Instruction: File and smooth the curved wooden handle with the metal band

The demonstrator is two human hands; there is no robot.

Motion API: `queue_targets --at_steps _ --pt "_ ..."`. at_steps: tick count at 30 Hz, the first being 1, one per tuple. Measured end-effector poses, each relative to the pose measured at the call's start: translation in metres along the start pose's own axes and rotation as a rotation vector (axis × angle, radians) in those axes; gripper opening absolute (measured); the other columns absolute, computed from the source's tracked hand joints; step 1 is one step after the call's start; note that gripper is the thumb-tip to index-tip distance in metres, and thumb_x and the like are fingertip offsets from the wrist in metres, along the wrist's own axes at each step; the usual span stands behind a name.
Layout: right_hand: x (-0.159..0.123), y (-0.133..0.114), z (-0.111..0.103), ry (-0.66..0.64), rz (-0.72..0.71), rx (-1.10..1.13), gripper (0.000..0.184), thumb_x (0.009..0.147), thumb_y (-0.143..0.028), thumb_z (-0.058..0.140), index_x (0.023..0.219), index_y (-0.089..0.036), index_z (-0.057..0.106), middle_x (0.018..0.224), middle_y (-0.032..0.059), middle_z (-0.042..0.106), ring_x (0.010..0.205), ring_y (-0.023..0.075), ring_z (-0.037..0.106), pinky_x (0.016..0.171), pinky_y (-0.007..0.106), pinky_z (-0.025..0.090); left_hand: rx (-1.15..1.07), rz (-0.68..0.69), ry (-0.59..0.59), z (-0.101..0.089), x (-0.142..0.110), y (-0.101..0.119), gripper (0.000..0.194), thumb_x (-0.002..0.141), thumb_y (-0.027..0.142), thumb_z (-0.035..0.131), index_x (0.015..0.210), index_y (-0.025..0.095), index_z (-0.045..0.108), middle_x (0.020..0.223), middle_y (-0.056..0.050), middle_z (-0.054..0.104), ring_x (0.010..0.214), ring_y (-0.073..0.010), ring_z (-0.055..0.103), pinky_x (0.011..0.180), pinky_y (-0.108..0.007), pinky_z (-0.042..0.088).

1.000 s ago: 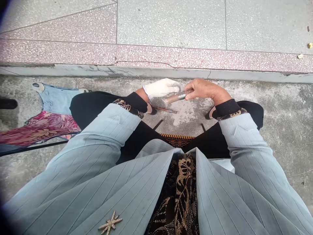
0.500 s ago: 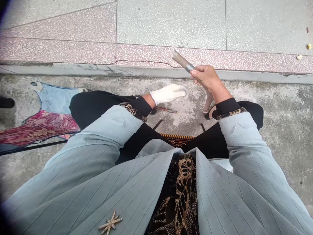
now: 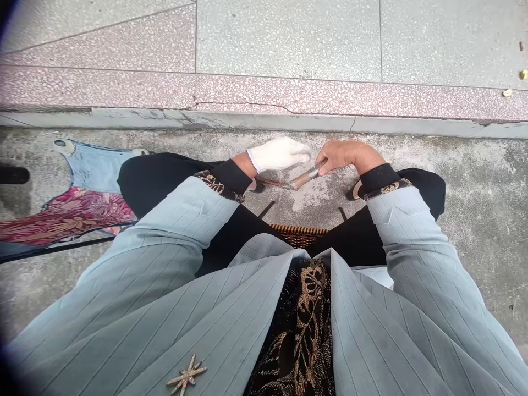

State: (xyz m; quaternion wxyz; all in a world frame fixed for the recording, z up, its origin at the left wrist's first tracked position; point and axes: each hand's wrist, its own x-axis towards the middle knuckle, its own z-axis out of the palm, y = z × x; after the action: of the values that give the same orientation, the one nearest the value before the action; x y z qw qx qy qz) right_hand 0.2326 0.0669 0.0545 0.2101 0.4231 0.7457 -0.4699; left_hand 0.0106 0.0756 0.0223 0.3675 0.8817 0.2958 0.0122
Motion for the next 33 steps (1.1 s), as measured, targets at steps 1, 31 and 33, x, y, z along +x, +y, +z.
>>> queue_targets --at_steps 1,31,33 --pt "-0.004 0.000 -0.002 0.004 -0.038 0.077 0.027 0.079 -0.043 0.078 0.097 -0.023 0.083 0.071 -0.0005 0.071 0.069 0.0155 0.058 0.067 0.029 0.039 -0.065 -0.001 0.022 -0.002 0.000 -0.003 0.031 0.094 0.034 0.050 0.101 0.016 0.075 0.087 -0.003 0.071 0.081 -0.0171 0.063 0.076 -0.028 0.042" --pt "0.006 0.021 0.000 0.359 0.057 0.094 0.023 0.065 -0.039 0.091 0.082 -0.026 0.083 0.062 -0.0009 0.065 0.066 0.0176 0.055 0.066 0.033 0.037 -0.636 -0.102 0.007 0.004 -0.005 0.011 0.020 0.087 0.032 0.064 0.075 0.015 0.066 0.059 0.001 0.058 0.051 -0.0080 0.045 0.052 -0.023 0.036" --pt "0.002 0.018 -0.002 0.217 0.054 0.150 0.027 0.064 -0.040 0.091 0.087 -0.026 0.084 0.060 -0.0027 0.065 0.063 0.0161 0.055 0.064 0.032 0.037 -0.657 -0.085 -0.025 0.005 -0.005 0.009 0.020 0.088 0.030 0.064 0.075 0.015 0.065 0.059 0.002 0.058 0.051 -0.0080 0.046 0.052 -0.023 0.036"
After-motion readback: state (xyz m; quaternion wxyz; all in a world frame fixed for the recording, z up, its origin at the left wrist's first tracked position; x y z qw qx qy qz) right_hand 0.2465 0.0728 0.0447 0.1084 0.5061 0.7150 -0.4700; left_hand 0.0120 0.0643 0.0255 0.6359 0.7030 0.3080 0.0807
